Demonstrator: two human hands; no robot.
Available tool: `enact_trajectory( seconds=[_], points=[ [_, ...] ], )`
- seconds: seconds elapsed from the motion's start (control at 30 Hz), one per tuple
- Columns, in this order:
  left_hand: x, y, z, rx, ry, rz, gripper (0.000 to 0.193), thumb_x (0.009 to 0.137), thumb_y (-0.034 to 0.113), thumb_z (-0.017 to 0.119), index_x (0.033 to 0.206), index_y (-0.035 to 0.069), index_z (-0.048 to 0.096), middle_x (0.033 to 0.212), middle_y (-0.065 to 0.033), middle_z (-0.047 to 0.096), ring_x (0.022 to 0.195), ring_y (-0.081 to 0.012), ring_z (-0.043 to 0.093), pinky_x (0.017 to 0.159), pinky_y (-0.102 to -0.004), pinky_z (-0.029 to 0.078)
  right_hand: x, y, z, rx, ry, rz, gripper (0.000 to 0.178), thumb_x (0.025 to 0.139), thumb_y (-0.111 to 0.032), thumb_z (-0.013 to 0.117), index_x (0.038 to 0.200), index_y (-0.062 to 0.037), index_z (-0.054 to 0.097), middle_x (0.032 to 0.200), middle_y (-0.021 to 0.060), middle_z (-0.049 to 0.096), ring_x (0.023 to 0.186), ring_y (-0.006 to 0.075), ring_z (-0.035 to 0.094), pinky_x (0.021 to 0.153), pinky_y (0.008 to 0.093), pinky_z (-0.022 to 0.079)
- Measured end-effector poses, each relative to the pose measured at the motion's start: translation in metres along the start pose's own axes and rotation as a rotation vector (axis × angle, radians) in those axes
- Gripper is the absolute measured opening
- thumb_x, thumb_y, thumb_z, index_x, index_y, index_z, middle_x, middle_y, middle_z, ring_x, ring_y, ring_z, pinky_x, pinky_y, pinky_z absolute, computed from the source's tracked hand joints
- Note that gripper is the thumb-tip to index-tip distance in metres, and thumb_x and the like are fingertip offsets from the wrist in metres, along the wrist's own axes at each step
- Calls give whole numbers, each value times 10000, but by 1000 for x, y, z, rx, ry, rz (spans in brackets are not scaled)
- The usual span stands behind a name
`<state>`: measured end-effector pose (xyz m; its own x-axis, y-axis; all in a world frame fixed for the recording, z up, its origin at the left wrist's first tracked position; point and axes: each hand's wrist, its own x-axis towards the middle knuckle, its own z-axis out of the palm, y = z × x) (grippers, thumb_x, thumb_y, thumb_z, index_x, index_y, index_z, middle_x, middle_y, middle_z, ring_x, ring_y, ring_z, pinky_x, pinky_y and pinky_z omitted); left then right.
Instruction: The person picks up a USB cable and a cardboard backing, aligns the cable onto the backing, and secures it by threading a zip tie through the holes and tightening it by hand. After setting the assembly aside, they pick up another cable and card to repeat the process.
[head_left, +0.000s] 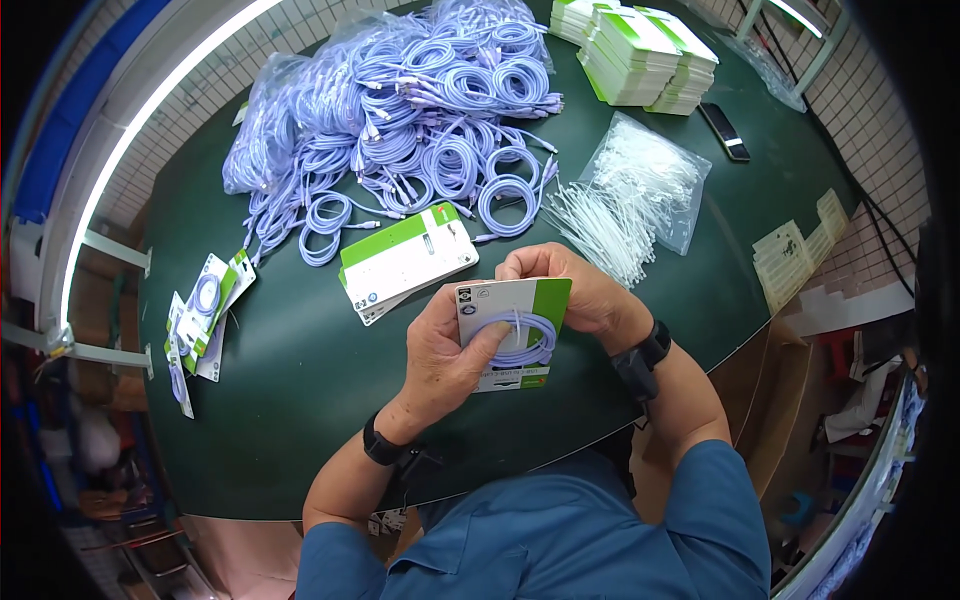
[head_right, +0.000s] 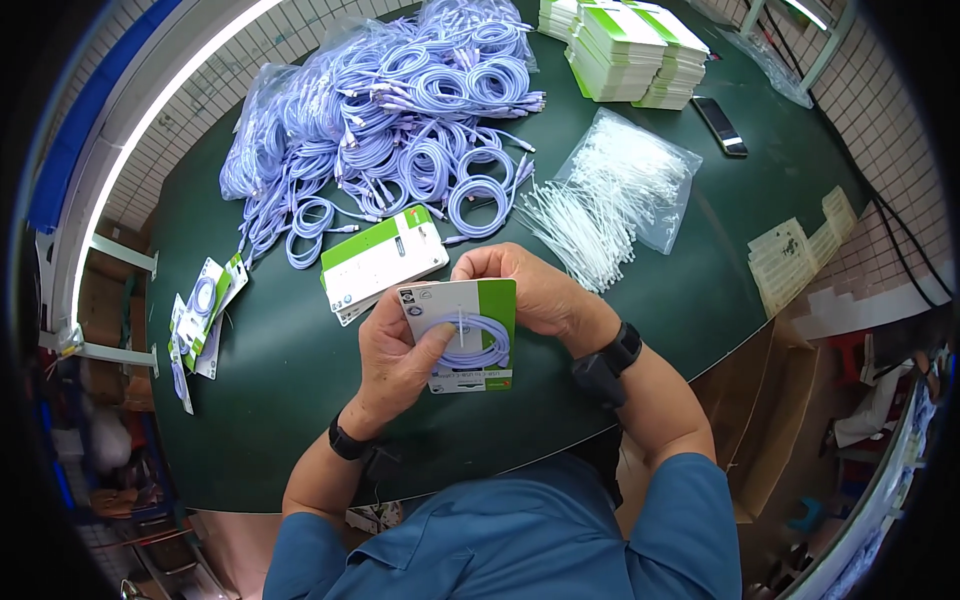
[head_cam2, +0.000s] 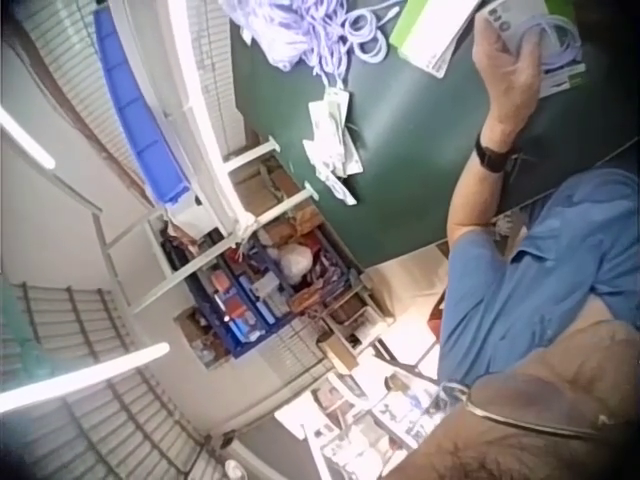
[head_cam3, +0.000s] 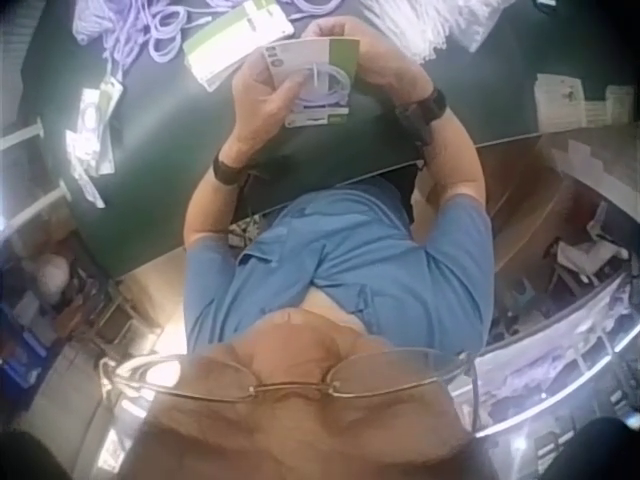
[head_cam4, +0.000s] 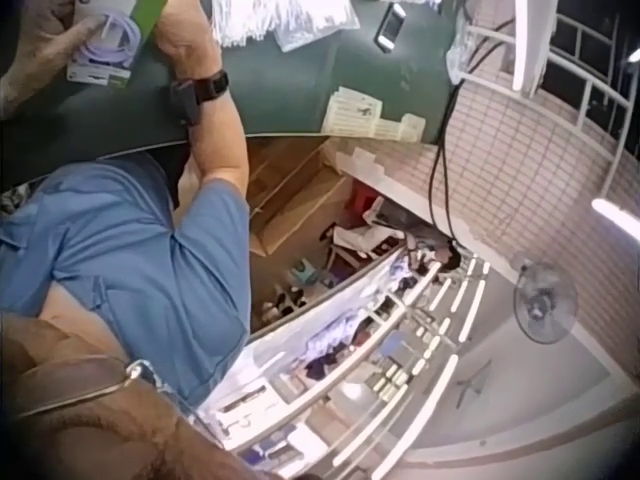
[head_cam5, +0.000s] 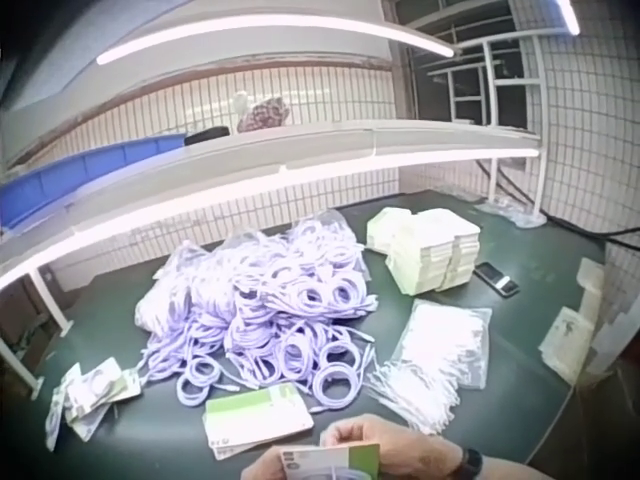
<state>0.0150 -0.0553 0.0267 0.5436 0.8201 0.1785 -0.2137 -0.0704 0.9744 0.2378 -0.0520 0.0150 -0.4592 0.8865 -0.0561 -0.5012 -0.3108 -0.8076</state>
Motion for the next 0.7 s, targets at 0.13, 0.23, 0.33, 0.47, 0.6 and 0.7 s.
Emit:
enact_trajectory(
  seconds=[0.13, 0.23, 0.33, 0.47, 0.6, 0.7],
  points=[
    [-1, 0, -2, -36, 12, -19, 352, 973, -13, 709, 1300, -29, 580, 1166, -112, 711, 1044, -148, 697, 896, -292, 580, 3, -1, 6, -31, 58, -44, 193, 932, -149, 799, 932, -47, 634, 868, -18, 640, 764, 64, 609, 707, 216, 518],
    [1, 0, -3, -44, 16, -48, 347, 973, -14, 707, 1297, -28, 581, 1159, -111, 715, 1037, -146, 700, 896, -292, 582, 6, -5, 2, -467, 329, -164, 142, 962, -117, 740, 926, -40, 626, 831, -38, 607, 718, 30, 555, 639, 204, 477],
    [2, 1, 0, -56, 26, -48, 350, 968, -7, 715, 1292, -26, 584, 1143, -108, 721, 1025, -142, 703, 889, -291, 585, 4, -3, 11, -633, 385, -210, 135, 974, -106, 712, 923, -14, 626, 813, -17, 621, 720, 35, 545, 615, 227, 464],
    [1, 5, 0, -29, 31, -30, 367, 950, 18, 748, 1278, -22, 589, 1107, -100, 732, 994, -135, 709, 866, -287, 590, 6, 2, 17, -719, 426, -215, 145, 976, -101, 702, 910, 0, 622, 794, -1, 620, 708, 44, 535, 598, 243, 454],
    [1, 4, -4, 73, 53, -41, 386, 929, 34, 780, 1261, -12, 588, 1096, -100, 735, 976, -136, 716, 849, -288, 597, 10, 11, 17, -821, 464, -276, 156, 968, -98, 714, 885, -5, 621, 781, -1, 612, 682, 60, 530, 594, 254, 452],
    [2, 4, -8, 141, 78, -61, 402, 918, 27, 793, 1257, -4, 578, 1121, -112, 733, 989, -149, 725, 859, -298, 603, 13, 12, 3, -945, 547, -382, 148, 982, -114, 705, 907, -17, 621, 795, -8, 612, 685, 51, 531, 600, 241, 450]
  ],
)
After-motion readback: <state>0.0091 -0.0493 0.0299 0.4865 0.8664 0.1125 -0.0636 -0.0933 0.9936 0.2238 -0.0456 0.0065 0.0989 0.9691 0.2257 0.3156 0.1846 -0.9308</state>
